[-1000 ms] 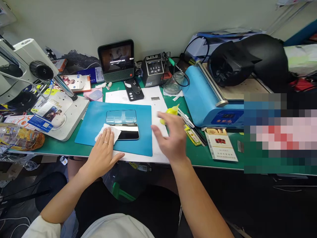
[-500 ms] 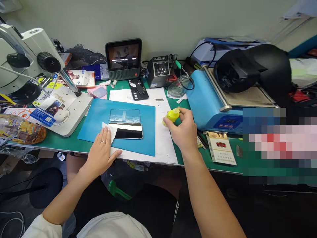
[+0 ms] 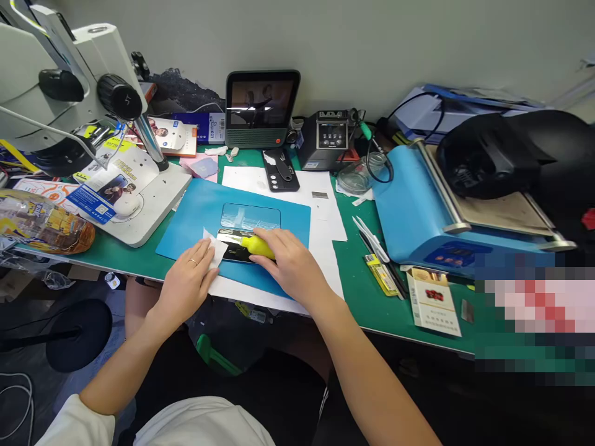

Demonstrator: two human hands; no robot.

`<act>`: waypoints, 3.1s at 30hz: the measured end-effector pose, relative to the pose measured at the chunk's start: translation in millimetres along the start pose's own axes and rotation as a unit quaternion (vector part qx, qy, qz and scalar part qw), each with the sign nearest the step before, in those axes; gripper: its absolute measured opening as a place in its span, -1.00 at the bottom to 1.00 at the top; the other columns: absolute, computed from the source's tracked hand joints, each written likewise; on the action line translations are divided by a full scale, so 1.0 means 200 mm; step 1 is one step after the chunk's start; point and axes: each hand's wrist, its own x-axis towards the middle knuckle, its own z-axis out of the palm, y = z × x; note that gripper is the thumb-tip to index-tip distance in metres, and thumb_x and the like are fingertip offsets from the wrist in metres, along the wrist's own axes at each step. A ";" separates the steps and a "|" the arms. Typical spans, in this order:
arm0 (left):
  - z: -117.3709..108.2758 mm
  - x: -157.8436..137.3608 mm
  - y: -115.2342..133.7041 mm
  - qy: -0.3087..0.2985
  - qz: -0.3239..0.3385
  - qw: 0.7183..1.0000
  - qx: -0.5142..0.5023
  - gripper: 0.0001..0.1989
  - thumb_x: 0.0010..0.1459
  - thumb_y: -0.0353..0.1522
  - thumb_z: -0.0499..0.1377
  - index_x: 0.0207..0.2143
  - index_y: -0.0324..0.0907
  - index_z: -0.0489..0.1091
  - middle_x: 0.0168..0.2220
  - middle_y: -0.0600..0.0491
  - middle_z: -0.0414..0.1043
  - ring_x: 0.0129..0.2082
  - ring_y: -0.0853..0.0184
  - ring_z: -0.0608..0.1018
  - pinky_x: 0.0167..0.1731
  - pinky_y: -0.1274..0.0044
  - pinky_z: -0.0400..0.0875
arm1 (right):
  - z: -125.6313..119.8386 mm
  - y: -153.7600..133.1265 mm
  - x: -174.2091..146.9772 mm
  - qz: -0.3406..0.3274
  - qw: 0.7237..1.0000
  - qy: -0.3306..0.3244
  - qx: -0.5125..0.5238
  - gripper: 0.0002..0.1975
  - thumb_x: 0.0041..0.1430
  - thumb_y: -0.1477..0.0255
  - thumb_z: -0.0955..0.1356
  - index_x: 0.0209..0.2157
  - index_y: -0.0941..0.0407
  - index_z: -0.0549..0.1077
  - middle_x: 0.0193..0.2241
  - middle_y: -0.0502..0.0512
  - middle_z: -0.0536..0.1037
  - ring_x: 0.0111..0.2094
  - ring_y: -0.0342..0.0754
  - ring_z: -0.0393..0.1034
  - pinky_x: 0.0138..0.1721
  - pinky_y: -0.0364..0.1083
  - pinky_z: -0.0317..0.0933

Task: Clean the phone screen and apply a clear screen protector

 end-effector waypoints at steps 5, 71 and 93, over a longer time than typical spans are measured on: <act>-0.02 0.02 -0.05 0.065 -0.026 0.995 -0.066 -0.69 0.45 -0.41 0.02 -0.04 -0.10 0.57 0.13 -0.02 0.59 0.19 0.19 0.58 0.15 0.30 0.54 | 0.01 0.00 0.01 -0.010 1.000 -0.008 -0.021 -0.63 0.40 0.18 0.31 0.15 0.00 0.44 -0.07 0.23 0.60 -0.06 0.24 0.45 -0.02 0.25 0.39; 0.07 0.28 0.22 -0.098 0.090 0.991 0.017 -0.20 0.48 0.05 -0.22 0.45 -0.40 0.03 0.50 -0.28 -0.07 0.51 -0.02 0.00 0.43 0.12 0.04 | -0.10 0.34 -0.26 0.268 0.919 0.229 0.177 -0.32 0.18 0.14 0.49 0.26 0.04 0.29 0.12 0.31 0.54 0.18 0.26 0.47 0.15 0.32 0.41; 0.03 0.18 0.14 -0.073 0.059 0.995 0.044 -0.24 0.49 0.01 -0.16 0.43 -0.42 0.06 0.47 -0.32 0.00 0.50 -0.04 0.06 0.41 0.12 0.11 | -0.06 0.03 -0.26 0.067 0.984 0.159 0.036 -0.44 0.40 0.38 0.27 0.38 -0.08 0.17 0.08 0.22 0.60 0.07 0.21 0.54 0.05 0.27 0.47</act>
